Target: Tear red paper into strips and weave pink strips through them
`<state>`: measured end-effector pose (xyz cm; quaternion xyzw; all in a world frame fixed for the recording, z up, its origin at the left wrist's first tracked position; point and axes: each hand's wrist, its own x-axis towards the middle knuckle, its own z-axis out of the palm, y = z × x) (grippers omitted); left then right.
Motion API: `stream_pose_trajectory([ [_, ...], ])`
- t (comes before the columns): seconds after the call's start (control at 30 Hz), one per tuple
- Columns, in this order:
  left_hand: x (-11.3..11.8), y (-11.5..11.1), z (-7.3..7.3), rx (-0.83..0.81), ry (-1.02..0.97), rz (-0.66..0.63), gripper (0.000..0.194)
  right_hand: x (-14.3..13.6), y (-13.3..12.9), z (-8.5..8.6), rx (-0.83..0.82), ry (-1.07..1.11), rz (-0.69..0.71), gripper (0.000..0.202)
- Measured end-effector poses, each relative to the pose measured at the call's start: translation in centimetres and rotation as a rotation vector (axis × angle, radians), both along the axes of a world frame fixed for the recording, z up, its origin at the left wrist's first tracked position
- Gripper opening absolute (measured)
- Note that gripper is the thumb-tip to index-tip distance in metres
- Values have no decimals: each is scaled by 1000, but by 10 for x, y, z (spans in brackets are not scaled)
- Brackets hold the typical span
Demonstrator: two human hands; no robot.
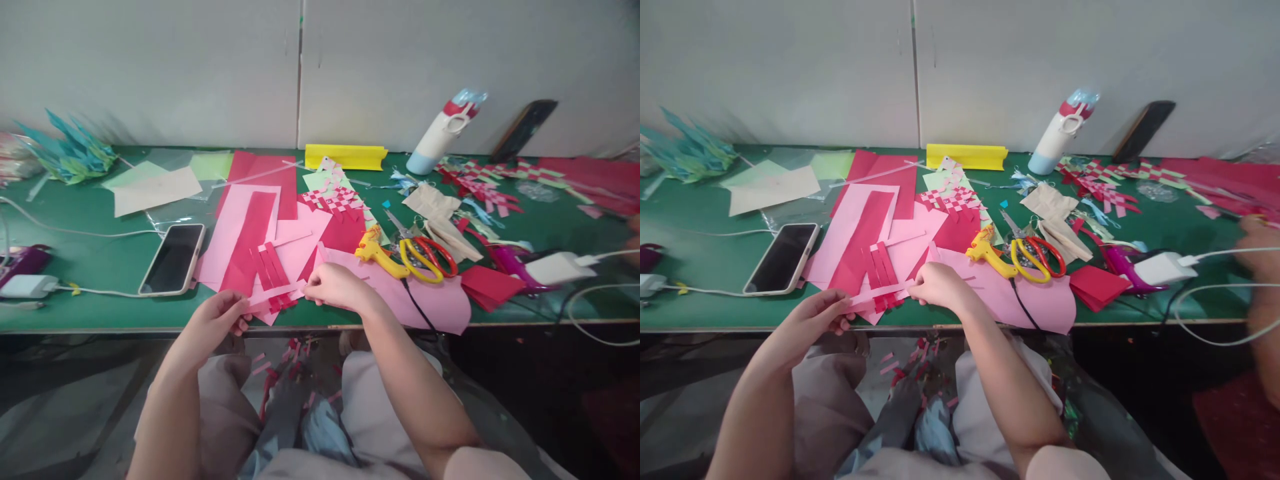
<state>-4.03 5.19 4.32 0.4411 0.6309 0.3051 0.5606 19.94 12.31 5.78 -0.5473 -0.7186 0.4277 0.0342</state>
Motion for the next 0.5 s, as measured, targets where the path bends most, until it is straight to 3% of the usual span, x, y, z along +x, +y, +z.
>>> stream_pose_trajectory([
  [0.2, -2, 0, -1, 32, 68, -44, 30, 2, 0, -1, 59, 12, 10, 28],
  [0.5, -6, 3, 17, 219, 695, -201, 37, 0, 4, -13, 157, -55, -31, 21],
])
